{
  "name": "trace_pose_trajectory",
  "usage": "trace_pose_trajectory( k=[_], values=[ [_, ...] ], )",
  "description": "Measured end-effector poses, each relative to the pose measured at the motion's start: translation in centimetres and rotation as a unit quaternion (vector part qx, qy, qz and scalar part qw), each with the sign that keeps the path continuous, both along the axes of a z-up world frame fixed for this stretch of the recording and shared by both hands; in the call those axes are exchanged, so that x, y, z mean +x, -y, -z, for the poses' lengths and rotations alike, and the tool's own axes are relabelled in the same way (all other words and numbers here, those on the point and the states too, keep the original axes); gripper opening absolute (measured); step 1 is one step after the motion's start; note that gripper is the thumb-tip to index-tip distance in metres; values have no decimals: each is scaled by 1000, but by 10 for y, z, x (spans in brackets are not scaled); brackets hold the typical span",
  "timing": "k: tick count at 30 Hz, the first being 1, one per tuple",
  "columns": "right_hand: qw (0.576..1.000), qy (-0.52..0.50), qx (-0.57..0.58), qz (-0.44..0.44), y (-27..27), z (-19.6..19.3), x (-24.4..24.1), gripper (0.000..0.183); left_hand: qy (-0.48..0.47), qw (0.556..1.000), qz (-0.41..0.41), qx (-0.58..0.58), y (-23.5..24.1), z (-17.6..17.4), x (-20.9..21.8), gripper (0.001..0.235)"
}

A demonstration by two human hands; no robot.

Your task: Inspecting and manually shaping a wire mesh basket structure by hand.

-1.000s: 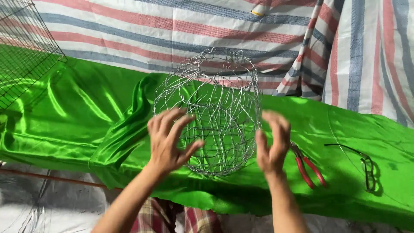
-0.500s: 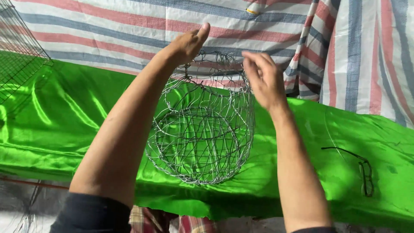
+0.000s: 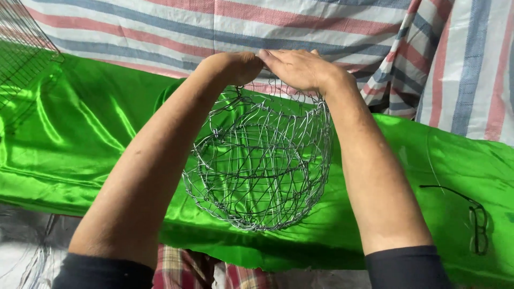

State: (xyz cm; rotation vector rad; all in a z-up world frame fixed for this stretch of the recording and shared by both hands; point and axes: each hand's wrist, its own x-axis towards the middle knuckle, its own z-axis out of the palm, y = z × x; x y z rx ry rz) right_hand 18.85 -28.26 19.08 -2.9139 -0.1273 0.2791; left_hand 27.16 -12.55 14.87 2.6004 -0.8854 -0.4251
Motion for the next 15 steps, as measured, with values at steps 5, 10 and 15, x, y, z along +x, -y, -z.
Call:
trace_pose_trajectory(
  k=[5,10,15],
  values=[
    [999,16,2,-29,-17,0,-5,107,-3,986,-71,150,-22,-26,-49,66],
    [996,4,88,-12,-6,-16,-15,94,-31,987,-129,89,-13,-32,-81,75],
    [990,112,66,-54,38,-8,-23,60,-4,990,-134,37,-5,-21,-88,74]
  ],
)
